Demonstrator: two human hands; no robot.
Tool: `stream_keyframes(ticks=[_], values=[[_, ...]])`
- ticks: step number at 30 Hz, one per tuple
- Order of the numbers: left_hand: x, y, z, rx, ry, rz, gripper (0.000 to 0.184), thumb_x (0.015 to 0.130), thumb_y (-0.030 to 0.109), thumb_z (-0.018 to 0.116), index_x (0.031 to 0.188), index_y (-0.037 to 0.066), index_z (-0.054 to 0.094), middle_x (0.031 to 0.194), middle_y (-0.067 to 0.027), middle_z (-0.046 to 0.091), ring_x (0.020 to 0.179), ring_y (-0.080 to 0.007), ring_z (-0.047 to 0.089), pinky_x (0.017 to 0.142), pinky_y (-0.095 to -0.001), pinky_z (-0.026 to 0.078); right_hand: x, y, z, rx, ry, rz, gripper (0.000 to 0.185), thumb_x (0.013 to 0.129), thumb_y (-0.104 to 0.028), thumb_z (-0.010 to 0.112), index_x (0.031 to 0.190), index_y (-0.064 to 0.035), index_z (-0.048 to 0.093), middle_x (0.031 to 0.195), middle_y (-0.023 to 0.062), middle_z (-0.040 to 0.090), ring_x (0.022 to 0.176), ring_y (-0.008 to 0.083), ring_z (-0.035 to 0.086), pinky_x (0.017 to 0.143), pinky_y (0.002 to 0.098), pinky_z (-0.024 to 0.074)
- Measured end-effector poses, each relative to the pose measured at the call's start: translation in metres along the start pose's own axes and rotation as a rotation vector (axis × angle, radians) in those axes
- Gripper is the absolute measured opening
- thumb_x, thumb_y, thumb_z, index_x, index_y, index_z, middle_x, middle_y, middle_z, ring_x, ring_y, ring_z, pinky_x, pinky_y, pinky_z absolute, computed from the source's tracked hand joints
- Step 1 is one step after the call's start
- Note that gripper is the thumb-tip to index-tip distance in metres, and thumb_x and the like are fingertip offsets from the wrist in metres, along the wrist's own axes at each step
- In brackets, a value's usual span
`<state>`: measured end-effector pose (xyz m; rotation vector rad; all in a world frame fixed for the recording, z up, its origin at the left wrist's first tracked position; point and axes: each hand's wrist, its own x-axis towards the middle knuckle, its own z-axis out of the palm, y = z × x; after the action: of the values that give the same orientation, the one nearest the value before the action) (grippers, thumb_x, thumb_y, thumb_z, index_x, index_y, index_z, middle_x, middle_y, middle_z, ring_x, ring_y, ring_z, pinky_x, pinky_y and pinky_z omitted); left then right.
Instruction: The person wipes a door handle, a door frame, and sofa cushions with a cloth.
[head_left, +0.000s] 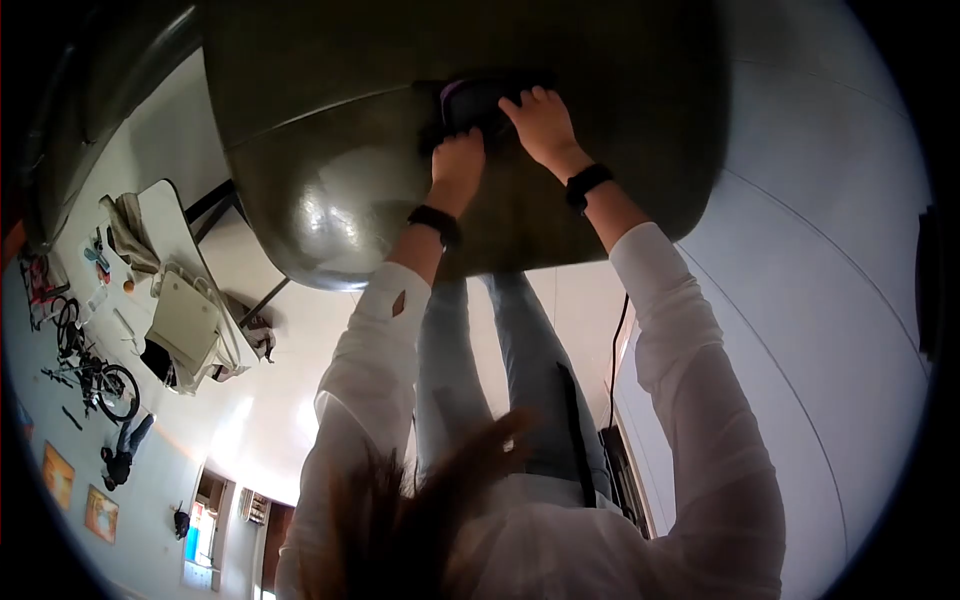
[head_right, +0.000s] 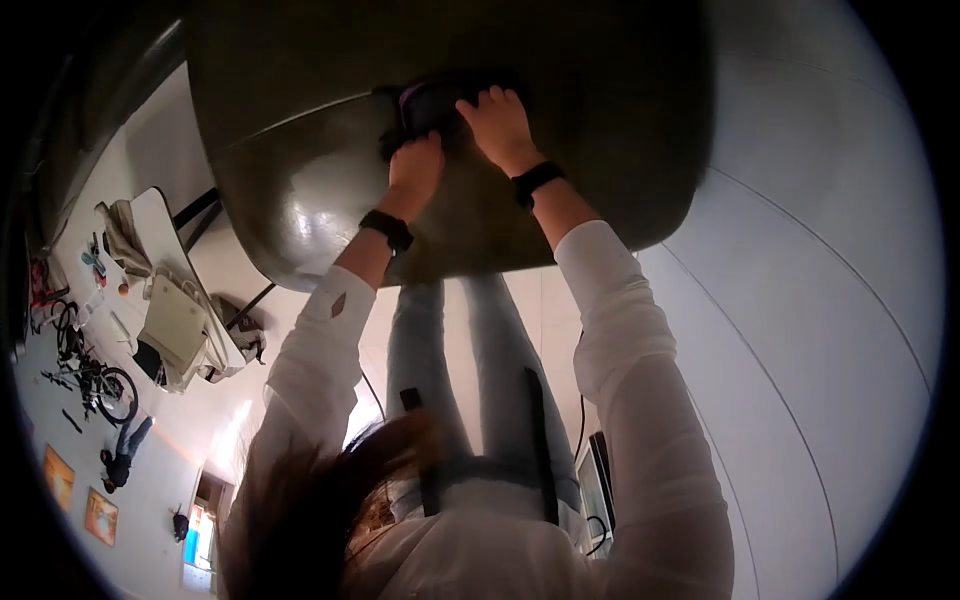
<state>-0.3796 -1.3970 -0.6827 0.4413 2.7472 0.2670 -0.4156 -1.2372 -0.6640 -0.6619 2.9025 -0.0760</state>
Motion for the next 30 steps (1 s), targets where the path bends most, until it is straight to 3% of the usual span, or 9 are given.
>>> stream_keyframes(ticks=[6,8,10,14,21,23,24,27,30], values=[[-0.018,0.043,0.019,0.073,-0.018,0.173,0.004,0.075,0.008,0.052,0.078,0.008,0.054,0.068,-0.0073,0.058,0.063,-0.0227,0.06,0.048,-0.0327,0.049,-0.077,0.003,0.012,0.045,0.012,0.221,0.028,0.073,-0.009,0.053,0.1,-0.0144,0.057,0.083,0.0092,0.057,0.086,0.0262,0.05,0.078,0.0371,0.0393],[-0.037,0.06,0.026,-0.021,-0.198,0.166,0.006,0.075,0.01,0.051,0.08,0.01,0.055,0.066,-0.0068,0.059,0.061,-0.0228,0.06,0.049,-0.0333,0.048,-0.109,-0.001,0.015,0.055,-0.037,0.285,0.028,0.072,-0.01,0.056,0.099,-0.0141,0.056,0.083,0.0094,0.056,0.087,0.0266,0.05,0.078,0.0376,0.0392],[-0.061,0.074,0.041,-0.03,-0.228,0.188,0.006,0.075,0.012,0.05,0.078,0.011,0.055,0.064,-0.0065,0.059,0.058,-0.0219,0.06,0.049,-0.0332,0.048,-0.138,-0.013,0.021,0.113,-0.088,0.344,0.029,0.07,-0.012,0.059,0.099,-0.0139,0.055,0.083,0.0095,0.056,0.087,0.0268,0.05,0.077,0.0384,0.0392],[-0.114,0.08,0.072,-0.055,-0.149,0.228,0.008,0.074,0.011,0.05,0.07,0.01,0.057,0.063,-0.0068,0.059,0.056,-0.0219,0.059,0.048,-0.0346,0.046,-0.182,-0.049,0.035,0.154,-0.192,0.467,0.036,0.066,-0.018,0.066,0.099,-0.0142,0.052,0.082,0.0086,0.056,0.086,0.0271,0.051,0.074,0.0404,0.0393],[-0.192,0.022,0.078,-0.124,-0.246,0.19,0.013,0.075,0.014,0.05,0.074,0.01,0.062,0.066,-0.0087,0.061,0.058,-0.0264,0.06,0.051,-0.039,0.047,-0.201,-0.126,0.043,0.241,-0.398,0.385,0.039,0.057,-0.019,0.071,0.092,-0.0142,0.053,0.079,0.0074,0.058,0.082,0.0272,0.051,0.069,0.0407,0.0374],[-0.214,0.001,0.074,-0.149,-0.273,0.103,0.015,0.077,0.014,0.048,0.077,0.011,0.063,0.066,-0.0094,0.061,0.059,-0.0273,0.06,0.053,-0.0399,0.047,-0.201,-0.157,0.054,0.242,-0.321,0.303,0.025,0.061,-0.017,0.066,0.084,-0.0141,0.057,0.075,0.0075,0.058,0.079,0.0269,0.052,0.068,0.0406,0.037],[-0.224,-0.009,0.074,-0.138,-0.293,0.084,0.016,0.077,0.014,0.048,0.078,0.011,0.064,0.066,-0.0098,0.062,0.059,-0.0274,0.06,0.053,-0.0401,0.047,-0.199,-0.172,0.063,0.235,-0.257,0.27,0.01,0.067,-0.014,0.058,0.078,-0.0138,0.058,0.07,0.0082,0.058,0.077,0.0267,0.052,0.066,0.0404,0.0368],[-0.242,-0.035,0.073,-0.069,-0.371,0.04,0.018,0.079,0.014,0.046,0.079,0.011,0.064,0.067,-0.0109,0.062,0.059,-0.0275,0.061,0.053,-0.04,0.048,-0.184,-0.203,0.066,0.283,-0.122,0.253,0.007,0.07,-0.013,0.053,0.074,-0.014,0.059,0.065,0.0088,0.059,0.075,0.0262,0.051,0.066,0.0403,0.0362],[-0.25,-0.038,0.074,-0.006,-0.404,0.036,0.018,0.079,0.014,0.046,0.079,0.011,0.064,0.066,-0.0115,0.062,0.058,-0.0273,0.061,0.053,-0.0389,0.048,-0.186,-0.213,0.075,0.23,-0.19,0.221,0.008,0.071,-0.014,0.052,0.075,-0.0145,0.058,0.064,0.0075,0.059,0.072,0.0251,0.052,0.064,0.0401,0.0358]])
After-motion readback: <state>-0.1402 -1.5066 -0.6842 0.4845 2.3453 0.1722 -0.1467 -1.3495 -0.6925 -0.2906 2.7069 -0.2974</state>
